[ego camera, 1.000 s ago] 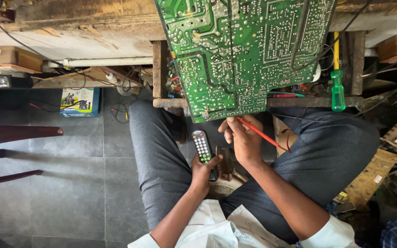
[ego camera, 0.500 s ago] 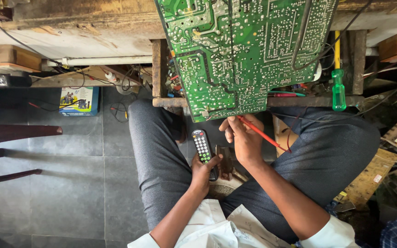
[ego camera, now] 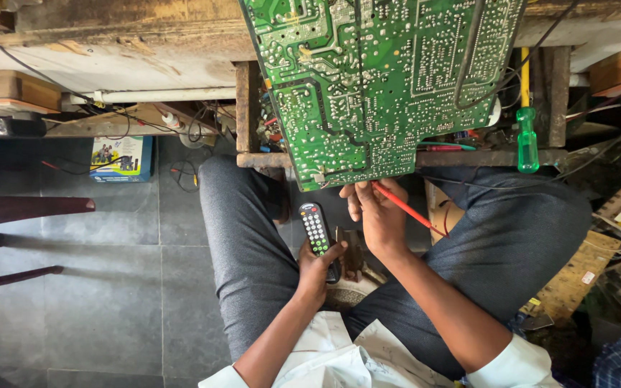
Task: The person sits on the floor in front of a large green circuit board mounted on a wooden stand and probes its solder side with a red multimeter test lead, moving the probe tip across different points on the board. They hold a TV remote control in the other hand, pressing its buttons at times, and briefly lift and reposition the remote.
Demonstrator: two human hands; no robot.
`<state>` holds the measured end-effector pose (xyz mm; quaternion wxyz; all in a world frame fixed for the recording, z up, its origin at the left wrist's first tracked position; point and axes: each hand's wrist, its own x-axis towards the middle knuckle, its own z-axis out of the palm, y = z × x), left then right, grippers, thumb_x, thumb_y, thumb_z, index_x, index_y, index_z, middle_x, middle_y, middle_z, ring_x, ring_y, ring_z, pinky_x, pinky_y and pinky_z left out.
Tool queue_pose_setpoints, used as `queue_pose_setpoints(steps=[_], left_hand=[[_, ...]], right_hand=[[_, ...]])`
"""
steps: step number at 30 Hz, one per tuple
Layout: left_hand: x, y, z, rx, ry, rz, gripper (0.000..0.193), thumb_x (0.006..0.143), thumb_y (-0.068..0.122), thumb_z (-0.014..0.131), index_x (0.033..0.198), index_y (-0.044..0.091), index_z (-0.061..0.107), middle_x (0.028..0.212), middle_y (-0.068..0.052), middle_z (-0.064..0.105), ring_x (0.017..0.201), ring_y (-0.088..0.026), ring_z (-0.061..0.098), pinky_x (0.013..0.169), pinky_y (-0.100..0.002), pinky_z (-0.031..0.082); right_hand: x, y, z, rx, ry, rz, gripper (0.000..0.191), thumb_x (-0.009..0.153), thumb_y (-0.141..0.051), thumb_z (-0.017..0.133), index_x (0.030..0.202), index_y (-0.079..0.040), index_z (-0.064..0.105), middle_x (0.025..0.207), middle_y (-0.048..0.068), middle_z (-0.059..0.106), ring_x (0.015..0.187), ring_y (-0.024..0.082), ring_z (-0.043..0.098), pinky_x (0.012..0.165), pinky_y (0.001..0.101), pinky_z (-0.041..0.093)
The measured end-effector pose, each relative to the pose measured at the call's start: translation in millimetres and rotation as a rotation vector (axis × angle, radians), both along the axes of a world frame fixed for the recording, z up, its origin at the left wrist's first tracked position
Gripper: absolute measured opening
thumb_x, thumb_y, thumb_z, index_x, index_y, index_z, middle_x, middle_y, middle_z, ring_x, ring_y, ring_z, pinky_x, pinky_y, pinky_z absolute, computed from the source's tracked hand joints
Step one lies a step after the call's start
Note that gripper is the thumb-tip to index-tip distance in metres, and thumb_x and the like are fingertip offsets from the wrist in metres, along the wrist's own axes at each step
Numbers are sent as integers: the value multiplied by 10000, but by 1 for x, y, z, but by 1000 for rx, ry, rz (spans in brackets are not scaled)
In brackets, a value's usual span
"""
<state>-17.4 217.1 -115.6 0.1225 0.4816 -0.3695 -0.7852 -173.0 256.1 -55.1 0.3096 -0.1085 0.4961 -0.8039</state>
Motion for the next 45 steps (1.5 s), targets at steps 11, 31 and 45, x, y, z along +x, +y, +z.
queue_pose_setpoints(steps=[11, 31, 45], left_hand=[[-1, 2, -1, 24, 34, 13, 356, 759, 59, 822, 1070, 27, 651, 935, -44, 723, 810, -141, 689, 762, -308, 548], [-1, 2, -4, -19, -12, 1, 291, 757, 54, 834, 973, 50, 638, 799, -7, 659, 683, -119, 618, 651, -292, 497], [-1, 0, 1, 14, -21, -5, 314, 748, 74, 828, 1010, 53, 655, 838, -19, 677, 722, -128, 637, 689, -301, 516]], right_hand=[[2, -2, -2, 32, 32, -28, 201, 1059, -210, 624, 998, -19, 607, 862, 125, 700, 595, 113, 555, 510, 249, 445], [3, 3, 8, 35, 36, -68, 181, 1050, -195, 629, 1028, -19, 598, 923, 153, 712, 609, 113, 555, 506, 247, 434], [-1, 6, 2, -103, -95, 7, 149, 1064, -182, 616, 1037, -38, 593, 918, 143, 690, 653, 142, 562, 548, 268, 433]])
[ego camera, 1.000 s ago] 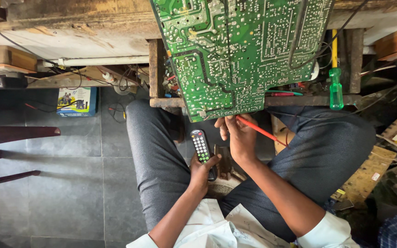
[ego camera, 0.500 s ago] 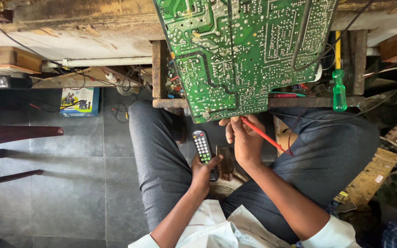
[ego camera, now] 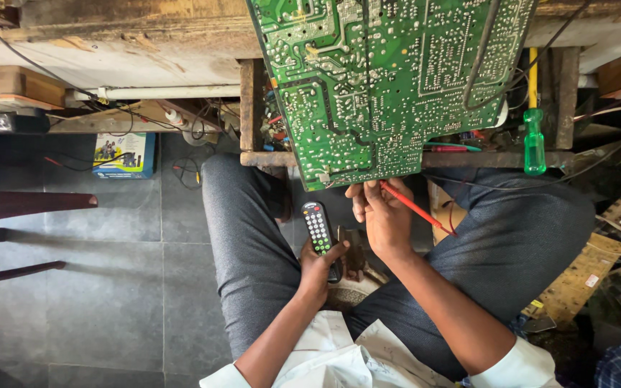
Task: The person sits on the floor in front of a large green circuit board mounted on a wooden stand and probes its solder side with a red multimeter test lead, moving the probe tip across different points on the board. They hold a TV remote control in the other hand, pressing its buttons at times, and briefly lift and reposition the remote.
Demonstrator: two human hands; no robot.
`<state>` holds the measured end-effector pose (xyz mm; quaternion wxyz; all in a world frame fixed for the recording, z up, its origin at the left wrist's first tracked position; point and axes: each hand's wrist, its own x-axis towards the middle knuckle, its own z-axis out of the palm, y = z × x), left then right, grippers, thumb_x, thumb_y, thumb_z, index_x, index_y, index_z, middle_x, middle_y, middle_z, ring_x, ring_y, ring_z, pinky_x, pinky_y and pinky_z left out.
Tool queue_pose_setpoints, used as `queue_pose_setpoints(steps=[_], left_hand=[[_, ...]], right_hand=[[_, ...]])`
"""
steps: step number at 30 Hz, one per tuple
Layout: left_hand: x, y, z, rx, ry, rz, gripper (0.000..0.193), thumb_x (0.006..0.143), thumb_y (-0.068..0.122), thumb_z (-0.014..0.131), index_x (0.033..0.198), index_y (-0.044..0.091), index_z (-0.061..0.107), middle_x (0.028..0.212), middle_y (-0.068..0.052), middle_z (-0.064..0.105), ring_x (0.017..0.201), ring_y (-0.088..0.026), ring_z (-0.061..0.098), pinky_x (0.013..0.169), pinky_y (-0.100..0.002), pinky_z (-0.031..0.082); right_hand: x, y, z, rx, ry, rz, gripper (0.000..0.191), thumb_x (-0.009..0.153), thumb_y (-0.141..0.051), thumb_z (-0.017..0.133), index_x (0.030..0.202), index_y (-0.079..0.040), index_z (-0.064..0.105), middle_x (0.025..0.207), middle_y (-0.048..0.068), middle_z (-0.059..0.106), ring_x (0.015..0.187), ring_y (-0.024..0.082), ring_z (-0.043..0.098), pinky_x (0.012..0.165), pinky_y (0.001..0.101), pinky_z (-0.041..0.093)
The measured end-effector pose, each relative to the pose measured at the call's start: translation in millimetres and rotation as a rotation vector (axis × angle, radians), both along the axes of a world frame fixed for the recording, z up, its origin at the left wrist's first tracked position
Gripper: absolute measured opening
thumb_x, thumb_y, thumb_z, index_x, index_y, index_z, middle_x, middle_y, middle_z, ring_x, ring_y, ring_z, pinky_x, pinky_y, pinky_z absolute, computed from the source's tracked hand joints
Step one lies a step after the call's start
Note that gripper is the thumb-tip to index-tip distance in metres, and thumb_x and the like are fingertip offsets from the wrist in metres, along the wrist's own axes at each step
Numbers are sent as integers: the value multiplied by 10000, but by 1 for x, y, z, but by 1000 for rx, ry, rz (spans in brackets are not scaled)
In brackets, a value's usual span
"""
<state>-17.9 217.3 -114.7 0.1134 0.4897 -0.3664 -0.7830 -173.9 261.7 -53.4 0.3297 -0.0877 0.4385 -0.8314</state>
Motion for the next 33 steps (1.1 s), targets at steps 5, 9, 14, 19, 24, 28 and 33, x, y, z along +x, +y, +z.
queue_pose_setpoints(steps=[5, 9, 14, 19, 24, 28, 33], left_hand=[[1, 0, 0, 1, 9, 10, 306, 744, 69, 818, 999, 53, 651, 841, -16, 695, 725, -125, 657, 695, -295, 532], [1, 1, -2, -20, 19, -2, 310, 755, 65, 829, 1003, 40, 644, 831, -26, 680, 716, -133, 638, 686, -301, 520], [1, 1, -3, -8, 6, 6, 318, 743, 65, 821, 1012, 55, 652, 845, -14, 692, 733, -120, 649, 706, -291, 529], [0, 1, -1, 18, 9, 5, 312, 752, 53, 821, 1017, 46, 656, 855, -30, 692, 732, -140, 646, 696, -305, 522], [-1, 0, 0, 13, -3, 0, 309, 757, 56, 815, 1021, 48, 654, 876, -29, 699, 763, -139, 665, 717, -302, 534], [0, 1, 0, 9, -2, 4, 318, 752, 55, 813, 1025, 53, 651, 881, -26, 699, 770, -139, 668, 722, -304, 536], [-1, 1, 1, 10, 24, 8, 315, 754, 55, 813, 1023, 49, 650, 876, -29, 700, 758, -136, 666, 712, -306, 536]], right_hand=[[1, 1, 0, 42, -20, -1, 163, 1053, -196, 622, 1024, -39, 587, 901, 142, 688, 643, 140, 568, 538, 265, 434], [0, 2, 0, 48, -10, 7, 178, 1054, -202, 627, 1018, -32, 585, 894, 144, 687, 641, 139, 568, 540, 266, 433], [0, 2, -1, 63, -16, 8, 185, 1052, -207, 628, 1010, -32, 582, 878, 139, 684, 635, 137, 565, 538, 263, 430], [0, 3, 0, 57, 18, 16, 197, 1067, -215, 617, 1008, -30, 583, 880, 136, 682, 645, 135, 566, 544, 266, 434], [-1, 4, -1, 65, 6, 17, 196, 1063, -219, 616, 1013, -34, 578, 873, 134, 680, 634, 134, 563, 543, 266, 433], [-1, 4, -2, 70, -20, 13, 187, 1055, -215, 616, 1011, -37, 576, 869, 133, 679, 635, 134, 561, 539, 267, 430], [-2, 5, -2, 35, -31, 28, 187, 1065, -209, 616, 1009, -35, 578, 877, 130, 673, 655, 137, 561, 559, 272, 431]])
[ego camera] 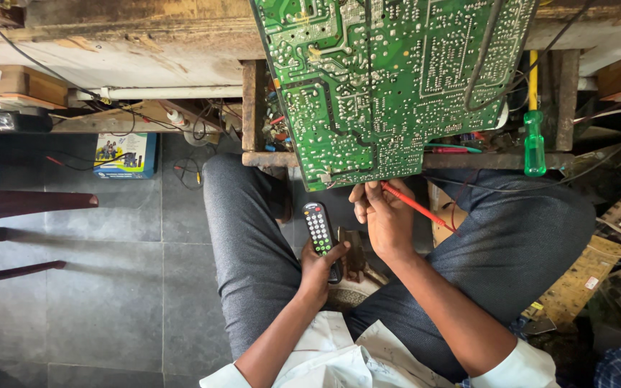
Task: The person sits on the floor in front of a large green circuit board mounted on a wooden stand and probes its solder side with a red multimeter test lead, moving the probe tip across different points on the board. They hold a TV remote control in the other hand, pressing its buttons at times, and briefly lift and reposition the remote.
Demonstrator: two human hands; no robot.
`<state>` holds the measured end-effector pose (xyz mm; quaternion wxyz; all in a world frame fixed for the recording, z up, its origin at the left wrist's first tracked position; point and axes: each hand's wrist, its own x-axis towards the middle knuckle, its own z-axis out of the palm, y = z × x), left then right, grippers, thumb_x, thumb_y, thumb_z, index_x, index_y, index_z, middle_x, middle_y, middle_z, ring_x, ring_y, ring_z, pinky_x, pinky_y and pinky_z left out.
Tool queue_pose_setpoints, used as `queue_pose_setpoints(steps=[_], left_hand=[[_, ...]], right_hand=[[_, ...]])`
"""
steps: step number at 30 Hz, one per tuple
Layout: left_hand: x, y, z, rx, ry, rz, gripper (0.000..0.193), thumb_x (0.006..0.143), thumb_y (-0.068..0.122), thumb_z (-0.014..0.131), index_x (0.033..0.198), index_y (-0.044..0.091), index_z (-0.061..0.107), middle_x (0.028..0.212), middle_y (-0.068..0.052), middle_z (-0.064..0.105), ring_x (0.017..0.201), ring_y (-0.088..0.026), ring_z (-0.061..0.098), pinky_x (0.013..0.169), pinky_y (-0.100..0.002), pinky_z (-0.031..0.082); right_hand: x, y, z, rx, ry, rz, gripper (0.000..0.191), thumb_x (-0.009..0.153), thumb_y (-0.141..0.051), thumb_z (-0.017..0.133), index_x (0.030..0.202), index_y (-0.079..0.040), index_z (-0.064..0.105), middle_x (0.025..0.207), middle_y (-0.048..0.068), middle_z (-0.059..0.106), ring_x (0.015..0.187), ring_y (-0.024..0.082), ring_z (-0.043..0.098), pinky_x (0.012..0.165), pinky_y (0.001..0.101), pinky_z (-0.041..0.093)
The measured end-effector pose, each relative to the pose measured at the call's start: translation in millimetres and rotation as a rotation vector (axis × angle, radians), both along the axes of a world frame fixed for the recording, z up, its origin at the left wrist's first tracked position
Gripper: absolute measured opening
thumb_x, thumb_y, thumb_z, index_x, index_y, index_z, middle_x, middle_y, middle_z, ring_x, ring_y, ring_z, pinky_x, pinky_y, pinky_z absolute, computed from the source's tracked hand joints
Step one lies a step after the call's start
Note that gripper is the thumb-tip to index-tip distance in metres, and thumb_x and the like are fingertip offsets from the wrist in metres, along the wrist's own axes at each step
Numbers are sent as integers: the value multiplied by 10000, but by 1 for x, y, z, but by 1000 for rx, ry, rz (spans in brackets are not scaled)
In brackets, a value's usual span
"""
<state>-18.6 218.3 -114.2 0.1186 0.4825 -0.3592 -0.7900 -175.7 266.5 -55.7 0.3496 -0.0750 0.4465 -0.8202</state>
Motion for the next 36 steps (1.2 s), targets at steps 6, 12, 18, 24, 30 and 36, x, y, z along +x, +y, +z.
queue_pose_setpoints(steps=[6, 12, 18, 24, 30, 36], left_hand=[[0, -1, 1, 7, -16, -2, 303, 753, 54, 816, 1004, 57, 647, 839, -19, 684, 721, -131, 650, 674, -301, 525], [1, -1, 3, 12, -3, 5, 301, 757, 53, 820, 1001, 44, 644, 826, -23, 674, 702, -139, 641, 653, -311, 516], [0, 1, 3, 14, -11, 13, 334, 751, 61, 815, 1036, 60, 640, 869, -16, 693, 742, -128, 675, 709, -294, 548], [1, 3, -1, 3, -13, 10, 312, 753, 60, 818, 1010, 64, 641, 847, -13, 689, 725, -126, 661, 698, -295, 534], [1, 3, -5, -23, -8, 0, 286, 760, 54, 823, 980, 56, 641, 811, -16, 676, 697, -127, 637, 674, -298, 513], [1, 4, -6, -23, -7, 3, 278, 754, 58, 819, 973, 57, 648, 811, -12, 683, 691, -121, 643, 658, -290, 517]], right_hand=[[0, -2, 2, -5, 0, 8, 182, 1061, -210, 617, 1015, -39, 576, 885, 130, 673, 652, 139, 565, 554, 268, 430], [6, -3, 4, -29, -26, 2, 202, 1072, -244, 589, 1039, -47, 557, 916, 129, 672, 653, 143, 578, 542, 262, 433], [4, 0, -1, -55, -60, 15, 167, 1075, -222, 586, 1050, -60, 549, 930, 126, 668, 669, 145, 579, 553, 265, 436], [3, 1, -5, -63, -61, 14, 193, 1080, -237, 592, 1056, -48, 565, 927, 117, 664, 676, 144, 576, 557, 270, 435], [2, 2, -2, -51, -69, 27, 212, 1069, -257, 607, 1053, -50, 562, 922, 115, 668, 682, 146, 587, 559, 266, 431], [2, 2, 0, -61, -77, 35, 199, 1067, -249, 607, 1052, -55, 560, 918, 122, 667, 679, 151, 587, 562, 271, 432]])
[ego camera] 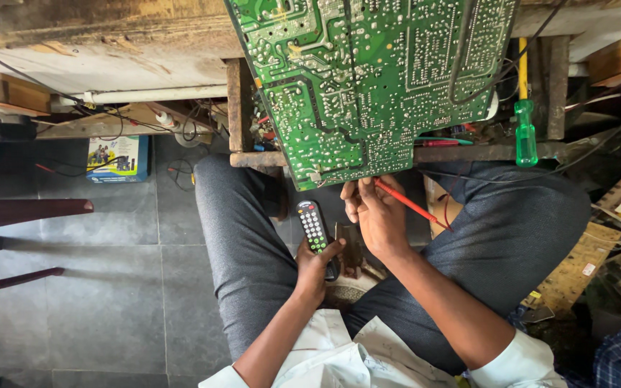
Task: The person sits on the floor in front of a large green circuit board mounted on a wooden stand and probes its solder side with a red multimeter test lead, moving the probe tip across different points on the board. They hold a TV remote control in the other hand, pressing its buttons at times, and briefly lift and reposition the remote.
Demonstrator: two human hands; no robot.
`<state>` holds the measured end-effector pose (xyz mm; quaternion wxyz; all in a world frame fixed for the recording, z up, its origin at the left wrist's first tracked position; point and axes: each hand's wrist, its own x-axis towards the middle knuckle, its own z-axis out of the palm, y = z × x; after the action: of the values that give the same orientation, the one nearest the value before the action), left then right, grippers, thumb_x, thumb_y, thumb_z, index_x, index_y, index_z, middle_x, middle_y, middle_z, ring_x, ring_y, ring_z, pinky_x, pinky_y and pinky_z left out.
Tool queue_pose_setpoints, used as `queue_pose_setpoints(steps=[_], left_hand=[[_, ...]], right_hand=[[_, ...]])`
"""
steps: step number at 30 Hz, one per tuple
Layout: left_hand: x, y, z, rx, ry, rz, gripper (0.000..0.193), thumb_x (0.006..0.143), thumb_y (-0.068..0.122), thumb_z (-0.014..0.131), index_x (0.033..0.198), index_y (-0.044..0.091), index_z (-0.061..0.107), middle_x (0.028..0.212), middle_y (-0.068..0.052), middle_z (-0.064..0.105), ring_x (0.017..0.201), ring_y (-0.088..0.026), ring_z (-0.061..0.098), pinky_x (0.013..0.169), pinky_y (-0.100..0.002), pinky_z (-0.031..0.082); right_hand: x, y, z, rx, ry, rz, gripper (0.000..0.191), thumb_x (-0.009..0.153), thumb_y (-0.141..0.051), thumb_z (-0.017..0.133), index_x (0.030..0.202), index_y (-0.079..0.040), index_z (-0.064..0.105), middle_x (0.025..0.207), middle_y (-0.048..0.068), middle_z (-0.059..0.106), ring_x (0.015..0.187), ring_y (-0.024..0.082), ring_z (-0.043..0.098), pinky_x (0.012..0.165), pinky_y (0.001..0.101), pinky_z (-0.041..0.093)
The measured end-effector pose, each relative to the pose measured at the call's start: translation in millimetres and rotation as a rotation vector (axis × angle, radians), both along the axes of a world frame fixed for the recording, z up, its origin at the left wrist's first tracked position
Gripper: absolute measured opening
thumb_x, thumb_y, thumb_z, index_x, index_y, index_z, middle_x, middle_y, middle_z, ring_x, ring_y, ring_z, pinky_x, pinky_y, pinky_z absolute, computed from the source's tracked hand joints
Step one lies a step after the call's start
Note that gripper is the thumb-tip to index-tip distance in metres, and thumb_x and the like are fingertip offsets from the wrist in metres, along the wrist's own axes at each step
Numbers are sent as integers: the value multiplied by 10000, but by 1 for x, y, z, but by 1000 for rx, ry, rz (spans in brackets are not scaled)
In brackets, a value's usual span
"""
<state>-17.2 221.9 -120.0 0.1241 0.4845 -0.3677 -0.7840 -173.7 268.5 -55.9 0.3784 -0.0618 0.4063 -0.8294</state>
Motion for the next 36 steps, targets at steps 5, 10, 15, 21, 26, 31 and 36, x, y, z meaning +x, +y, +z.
queue_pose_setpoints(steps=[5, 10, 15, 21, 26, 31, 36], left_hand=[[0, 1, -2, -6, -4, -1, 286, 753, 57, 829, 970, 52, 643, 794, -16, 677, 669, -123, 634, 625, -288, 511], [0, 1, -1, 1, -2, 2, 322, 748, 66, 831, 1005, 58, 636, 826, -7, 683, 707, -116, 650, 666, -282, 528], [-1, 0, 0, -5, -9, 0, 341, 742, 71, 831, 1024, 48, 640, 844, -15, 692, 719, -123, 657, 678, -288, 534], [0, 2, -3, 2, -8, 1, 337, 748, 62, 821, 1030, 43, 639, 824, -22, 688, 682, -124, 644, 638, -292, 522], [0, 3, -3, 2, -3, -6, 322, 758, 59, 817, 1021, 37, 633, 797, -29, 678, 653, -131, 640, 611, -294, 518], [0, 2, 0, 5, -18, -21, 281, 767, 55, 805, 984, 48, 627, 761, -20, 670, 621, -123, 631, 583, -287, 507], [0, 1, 1, 15, -6, -20, 256, 777, 51, 797, 955, 60, 613, 731, -18, 659, 590, -121, 618, 559, -286, 495]], right_hand=[[-1, 0, 0, -4, -13, 6, 190, 1071, -242, 604, 1051, -57, 564, 918, 123, 667, 685, 151, 586, 568, 272, 433], [-1, 2, 2, -14, -2, 8, 174, 1064, -227, 614, 1070, -56, 580, 922, 121, 672, 690, 152, 588, 572, 270, 432], [-3, 1, 2, 14, 17, 10, 151, 1044, -193, 645, 1047, -48, 602, 934, 119, 684, 686, 147, 584, 561, 266, 432], [-1, 3, 0, 38, 35, 15, 154, 1027, -181, 679, 1020, -46, 605, 948, 120, 695, 694, 135, 582, 560, 259, 439], [-1, 1, -1, 50, 49, 7, 150, 1028, -177, 675, 1020, -42, 610, 946, 121, 698, 683, 128, 576, 552, 255, 443], [0, 0, 0, 56, 51, 1, 142, 1027, -174, 667, 1032, -41, 618, 945, 120, 699, 676, 124, 577, 542, 255, 444], [1, -2, 1, 46, 64, -12, 131, 1040, -163, 660, 1043, -39, 619, 947, 119, 698, 675, 118, 569, 547, 251, 440]])
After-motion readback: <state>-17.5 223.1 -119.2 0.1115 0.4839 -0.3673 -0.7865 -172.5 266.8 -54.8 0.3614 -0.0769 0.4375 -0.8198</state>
